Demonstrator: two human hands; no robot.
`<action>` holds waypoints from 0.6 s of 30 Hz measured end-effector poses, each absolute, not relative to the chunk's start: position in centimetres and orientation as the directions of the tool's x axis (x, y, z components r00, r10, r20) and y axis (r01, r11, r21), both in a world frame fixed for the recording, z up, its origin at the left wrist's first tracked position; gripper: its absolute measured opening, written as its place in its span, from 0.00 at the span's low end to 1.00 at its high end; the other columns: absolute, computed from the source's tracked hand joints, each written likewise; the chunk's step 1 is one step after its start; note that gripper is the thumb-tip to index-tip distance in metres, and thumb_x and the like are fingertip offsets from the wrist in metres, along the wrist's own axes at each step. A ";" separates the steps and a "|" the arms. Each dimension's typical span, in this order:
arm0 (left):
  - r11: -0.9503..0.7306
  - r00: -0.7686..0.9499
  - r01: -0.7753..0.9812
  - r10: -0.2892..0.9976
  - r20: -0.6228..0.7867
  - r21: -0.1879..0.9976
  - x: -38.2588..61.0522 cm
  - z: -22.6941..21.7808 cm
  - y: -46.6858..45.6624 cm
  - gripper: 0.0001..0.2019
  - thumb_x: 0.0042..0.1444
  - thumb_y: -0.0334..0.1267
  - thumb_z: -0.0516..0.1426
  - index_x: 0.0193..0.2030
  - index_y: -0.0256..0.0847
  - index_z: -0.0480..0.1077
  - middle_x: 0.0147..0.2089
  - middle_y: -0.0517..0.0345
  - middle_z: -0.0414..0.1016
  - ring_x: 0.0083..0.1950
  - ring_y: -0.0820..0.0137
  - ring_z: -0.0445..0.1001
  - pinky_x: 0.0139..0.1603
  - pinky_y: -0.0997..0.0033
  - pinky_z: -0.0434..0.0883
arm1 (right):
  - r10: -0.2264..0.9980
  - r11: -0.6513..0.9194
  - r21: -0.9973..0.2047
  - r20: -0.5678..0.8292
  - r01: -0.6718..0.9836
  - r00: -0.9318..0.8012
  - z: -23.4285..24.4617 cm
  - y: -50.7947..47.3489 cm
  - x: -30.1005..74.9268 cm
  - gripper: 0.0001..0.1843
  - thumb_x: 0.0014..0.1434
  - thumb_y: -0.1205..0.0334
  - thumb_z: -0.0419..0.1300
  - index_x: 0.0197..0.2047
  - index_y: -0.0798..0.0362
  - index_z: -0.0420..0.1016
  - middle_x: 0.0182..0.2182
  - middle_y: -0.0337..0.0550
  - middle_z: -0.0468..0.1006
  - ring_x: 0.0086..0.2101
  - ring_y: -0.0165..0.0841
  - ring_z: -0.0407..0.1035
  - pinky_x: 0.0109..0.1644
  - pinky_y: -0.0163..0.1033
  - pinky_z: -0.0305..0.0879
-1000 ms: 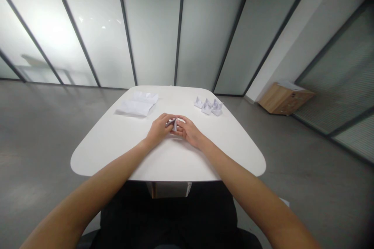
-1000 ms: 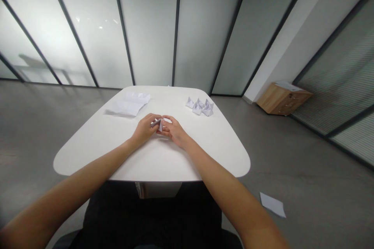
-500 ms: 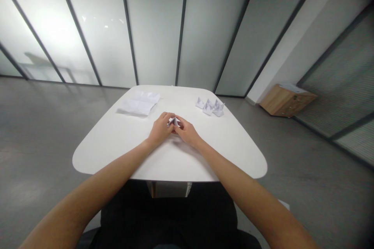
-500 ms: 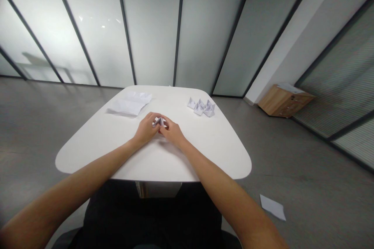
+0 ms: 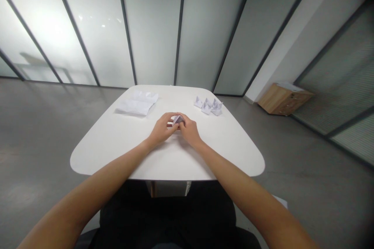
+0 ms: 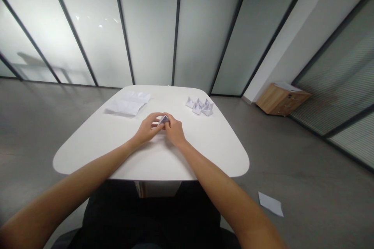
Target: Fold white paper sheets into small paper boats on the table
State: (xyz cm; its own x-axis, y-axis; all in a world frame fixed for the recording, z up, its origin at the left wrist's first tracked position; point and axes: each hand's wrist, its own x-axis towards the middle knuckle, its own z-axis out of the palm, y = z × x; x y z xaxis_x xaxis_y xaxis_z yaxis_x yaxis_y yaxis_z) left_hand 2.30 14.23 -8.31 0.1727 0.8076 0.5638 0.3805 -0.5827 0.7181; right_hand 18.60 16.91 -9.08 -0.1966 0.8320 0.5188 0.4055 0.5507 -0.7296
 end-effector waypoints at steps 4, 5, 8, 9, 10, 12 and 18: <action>-0.462 0.051 0.292 0.882 0.469 0.838 1.9 -8.5 15.0 0.19 0.63 0.48 0.59 0.57 0.41 0.70 0.60 0.46 0.72 0.50 0.64 0.79 0.49 0.64 0.79 | 0.844 0.528 -0.815 0.471 0.240 -0.257 -9.5 17.3 18.6 0.29 0.59 0.70 0.52 0.63 0.48 0.73 0.53 0.43 0.81 0.41 0.32 0.78 0.50 0.41 0.78; -0.435 0.028 0.275 0.895 0.445 0.858 1.7 -8.6 15.2 0.21 0.62 0.48 0.61 0.57 0.40 0.69 0.60 0.46 0.72 0.49 0.64 0.80 0.49 0.63 0.79 | 0.847 0.519 -0.827 0.464 0.216 -0.260 -9.6 17.3 18.6 0.30 0.58 0.70 0.53 0.63 0.48 0.73 0.54 0.43 0.79 0.42 0.33 0.78 0.52 0.42 0.77; -0.404 0.048 0.224 0.913 0.404 0.887 1.0 -8.9 15.9 0.26 0.57 0.45 0.65 0.59 0.39 0.67 0.58 0.44 0.74 0.52 0.62 0.79 0.51 0.62 0.77 | 0.871 0.451 -0.889 0.420 0.078 -0.254 -9.6 17.4 18.7 0.34 0.53 0.69 0.59 0.64 0.48 0.70 0.58 0.47 0.77 0.47 0.37 0.77 0.55 0.45 0.76; -0.406 0.071 0.218 0.914 0.400 0.888 0.7 -9.0 16.1 0.26 0.56 0.43 0.65 0.60 0.39 0.68 0.58 0.44 0.74 0.54 0.61 0.78 0.51 0.62 0.77 | 0.883 0.404 -0.915 0.391 0.000 -0.260 -9.5 17.5 18.8 0.35 0.51 0.69 0.60 0.64 0.48 0.70 0.59 0.48 0.76 0.49 0.38 0.77 0.55 0.47 0.76; -0.409 0.094 0.221 0.913 0.398 0.886 0.4 -9.1 16.2 0.26 0.55 0.41 0.65 0.60 0.39 0.68 0.59 0.44 0.74 0.55 0.61 0.77 0.52 0.63 0.76 | 0.894 0.348 -0.934 0.355 -0.076 -0.274 -9.4 17.5 18.9 0.35 0.51 0.68 0.60 0.64 0.47 0.69 0.59 0.48 0.76 0.50 0.39 0.76 0.55 0.48 0.76; -0.414 0.134 0.241 0.910 0.392 0.878 -0.1 -9.2 16.3 0.26 0.54 0.38 0.64 0.61 0.40 0.69 0.60 0.44 0.74 0.54 0.62 0.78 0.53 0.63 0.75 | 0.906 0.267 -0.950 0.304 -0.160 -0.295 -9.0 17.6 19.2 0.33 0.53 0.65 0.59 0.63 0.45 0.69 0.58 0.47 0.77 0.50 0.40 0.76 0.54 0.50 0.76; -0.431 0.183 0.338 0.902 0.391 0.836 -0.6 -9.7 16.4 0.21 0.53 0.35 0.61 0.55 0.40 0.72 0.55 0.50 0.78 0.47 0.64 0.79 0.47 0.65 0.76 | 0.864 0.487 -0.857 0.443 0.170 -0.239 -8.9 18.1 19.9 0.15 0.61 0.56 0.58 0.48 0.49 0.80 0.47 0.45 0.83 0.47 0.38 0.76 0.54 0.46 0.72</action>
